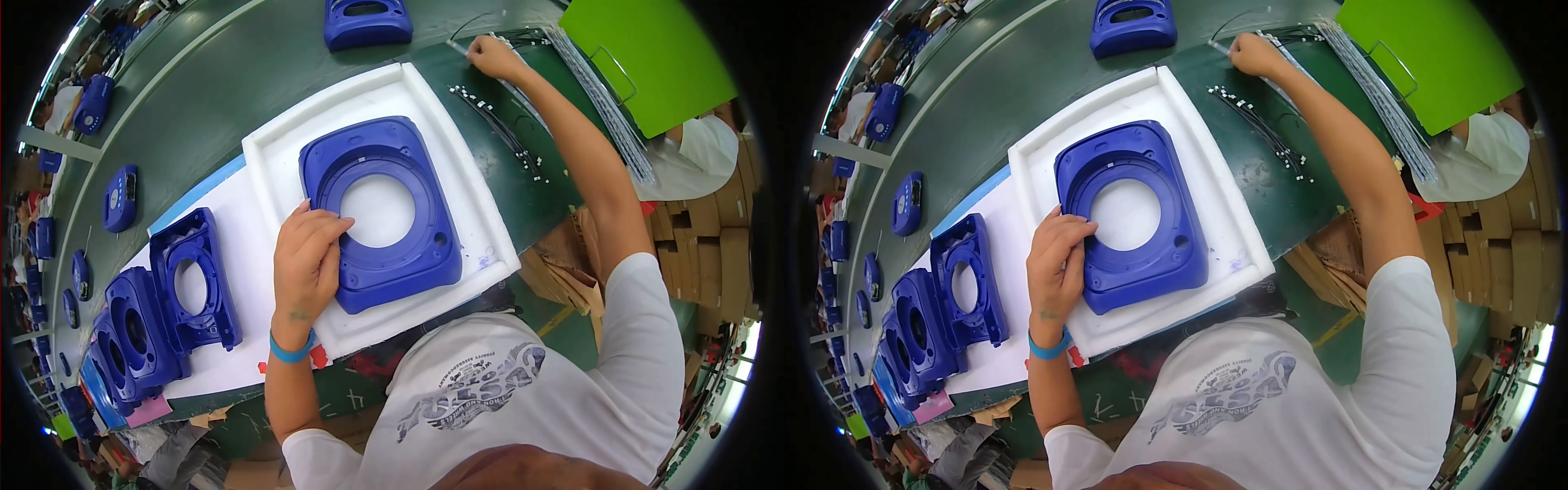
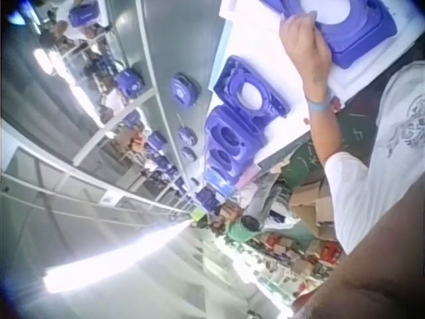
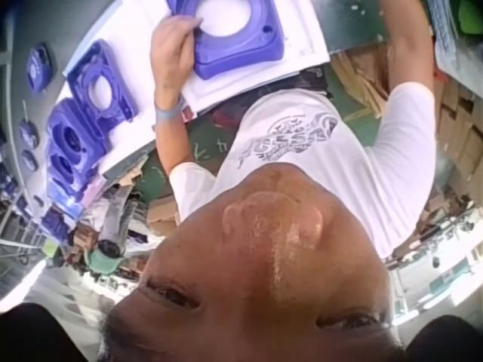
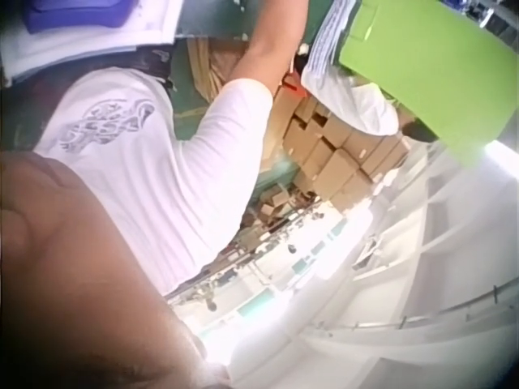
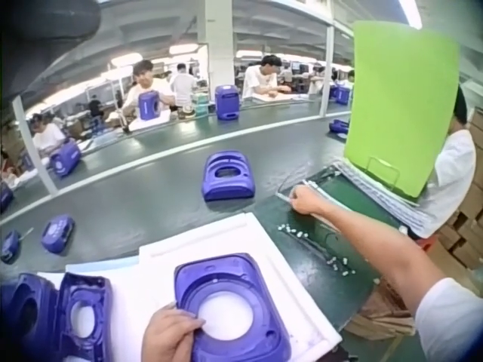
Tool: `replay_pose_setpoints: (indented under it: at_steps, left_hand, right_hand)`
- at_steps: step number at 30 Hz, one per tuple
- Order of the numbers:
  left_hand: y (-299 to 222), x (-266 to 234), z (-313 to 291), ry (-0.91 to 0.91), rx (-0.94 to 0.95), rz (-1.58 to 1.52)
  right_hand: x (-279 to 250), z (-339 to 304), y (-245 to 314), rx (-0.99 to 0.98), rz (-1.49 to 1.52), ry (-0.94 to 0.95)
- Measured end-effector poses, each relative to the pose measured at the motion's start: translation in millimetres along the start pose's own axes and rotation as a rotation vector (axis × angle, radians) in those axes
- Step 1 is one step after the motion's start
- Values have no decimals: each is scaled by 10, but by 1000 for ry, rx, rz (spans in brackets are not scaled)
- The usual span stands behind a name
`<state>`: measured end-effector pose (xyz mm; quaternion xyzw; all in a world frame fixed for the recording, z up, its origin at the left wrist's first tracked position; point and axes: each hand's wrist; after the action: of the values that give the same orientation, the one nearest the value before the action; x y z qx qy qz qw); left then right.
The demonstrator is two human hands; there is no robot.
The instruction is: The person inserts LED strips into circular plastic housings by hand at an assembly line.
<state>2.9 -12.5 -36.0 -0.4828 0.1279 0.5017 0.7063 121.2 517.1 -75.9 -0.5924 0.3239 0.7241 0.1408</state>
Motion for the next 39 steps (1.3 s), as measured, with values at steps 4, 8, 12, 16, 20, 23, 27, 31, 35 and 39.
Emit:
replay_pose_setpoints:
  at_steps: [4,8,12,16,20,23,27,31,35,39]
  left_hand:
    - [15,-9,-26,-9,-8,1]
    - [6,16,48,4,34,1]
    - [10,-32,-2,-12,-1,-6]
    - [-243,-111,164,-88,-41,-89]
    - [-704,-128,486,-158,-306,-657]
    - [-697,-217,579,-151,-297,-756]
    - [-717,-456,662,22,-278,-346]
    - [-611,-589,783,200,-325,92]
    - [399,-240,488,17,-174,148]
    - [477,-66,385,73,-412,-172]
  right_hand:
    - [-467,-112,82,-31,503,-148]
    - [-1008,-184,-277,-87,832,-107]
    - [-1276,-941,1040,-57,949,4]
    - [-1327,-1777,1950,-266,807,103]
    - [-1103,-2223,2593,-512,925,301]
    - [-1000,-2231,2786,-638,877,189]
    - [-932,-2072,2744,-757,661,90]
    - [-868,-2035,2519,-679,388,7]
    - [-786,-2167,2329,-612,326,110]
    - [-462,-2233,2063,-556,445,146]
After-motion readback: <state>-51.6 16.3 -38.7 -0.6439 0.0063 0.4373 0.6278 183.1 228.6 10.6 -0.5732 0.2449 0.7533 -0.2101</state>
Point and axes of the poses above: each hand's wrist, its own z-axis towards the middle knuckle, its own x-axis out of the palm, y = z × x, and after that the axes turned 4 degrees about z, right-handed
